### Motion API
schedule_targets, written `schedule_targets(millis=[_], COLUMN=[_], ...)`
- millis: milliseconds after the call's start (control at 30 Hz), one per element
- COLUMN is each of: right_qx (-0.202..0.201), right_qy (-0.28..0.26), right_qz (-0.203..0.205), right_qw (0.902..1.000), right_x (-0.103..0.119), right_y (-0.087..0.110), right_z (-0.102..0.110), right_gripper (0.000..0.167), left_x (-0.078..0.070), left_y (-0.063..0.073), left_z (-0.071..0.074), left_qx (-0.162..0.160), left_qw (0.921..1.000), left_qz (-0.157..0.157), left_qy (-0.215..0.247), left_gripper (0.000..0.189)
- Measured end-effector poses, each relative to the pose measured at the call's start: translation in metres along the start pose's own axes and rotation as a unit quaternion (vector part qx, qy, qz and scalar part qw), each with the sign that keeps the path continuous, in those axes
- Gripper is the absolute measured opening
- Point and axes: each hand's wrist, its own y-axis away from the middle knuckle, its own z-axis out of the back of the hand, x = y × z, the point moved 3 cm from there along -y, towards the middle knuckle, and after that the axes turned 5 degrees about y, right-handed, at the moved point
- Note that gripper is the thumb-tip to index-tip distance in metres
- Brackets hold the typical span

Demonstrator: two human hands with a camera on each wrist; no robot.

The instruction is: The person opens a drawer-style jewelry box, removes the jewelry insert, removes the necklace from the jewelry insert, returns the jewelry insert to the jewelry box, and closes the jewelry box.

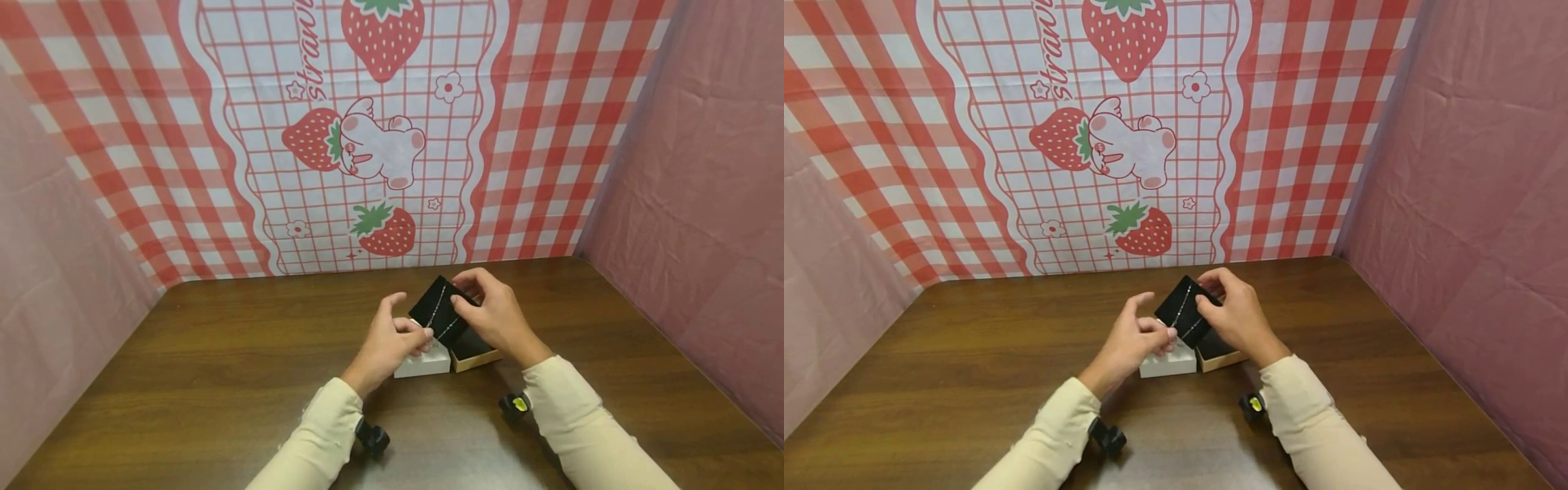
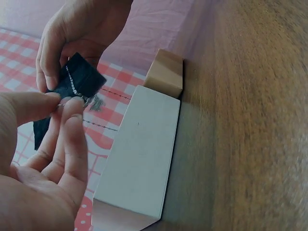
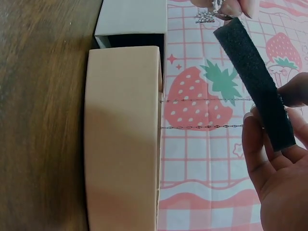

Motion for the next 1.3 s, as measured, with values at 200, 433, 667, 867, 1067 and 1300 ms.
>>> schedule_targets(millis=[200, 433, 667, 867, 1067, 1300], right_qx=[-0.016, -0.023, -0.019, -0.023, -0.019, -0.014], right_qy=[0.015, 0.031, 0.035, 0.032, 0.014, -0.015], right_qz=[0.0, 0.006, 0.01, 0.014, 0.008, -0.009], right_qw=[0.9998, 0.9992, 0.9992, 0.9991, 0.9997, 0.9998], right_x=[0.0, -0.001, -0.001, 0.0, -0.002, -0.002], right_y=[-0.001, -0.001, 0.0, 0.0, 0.001, 0.001], right_z=[0.001, 0.001, 0.0, 0.0, -0.001, -0.001], right_gripper=[0.022, 0.019, 0.018, 0.017, 0.015, 0.014], left_x=[-0.005, -0.007, -0.013, -0.019, -0.024, -0.026], left_y=[0.001, 0.0, 0.002, 0.002, 0.002, 0.002], left_z=[0.0, -0.002, -0.004, -0.005, -0.005, -0.002], left_qx=[-0.024, -0.009, 0.005, 0.01, 0.008, -0.006], left_qw=[0.9992, 0.9985, 0.9973, 0.9947, 0.9928, 0.9924], left_qz=[-0.031, -0.032, -0.037, -0.047, -0.056, -0.059], left_qy=[0.01, 0.043, 0.063, 0.09, 0.105, 0.108], left_gripper=[0.055, 0.038, 0.03, 0.027, 0.024, 0.023])
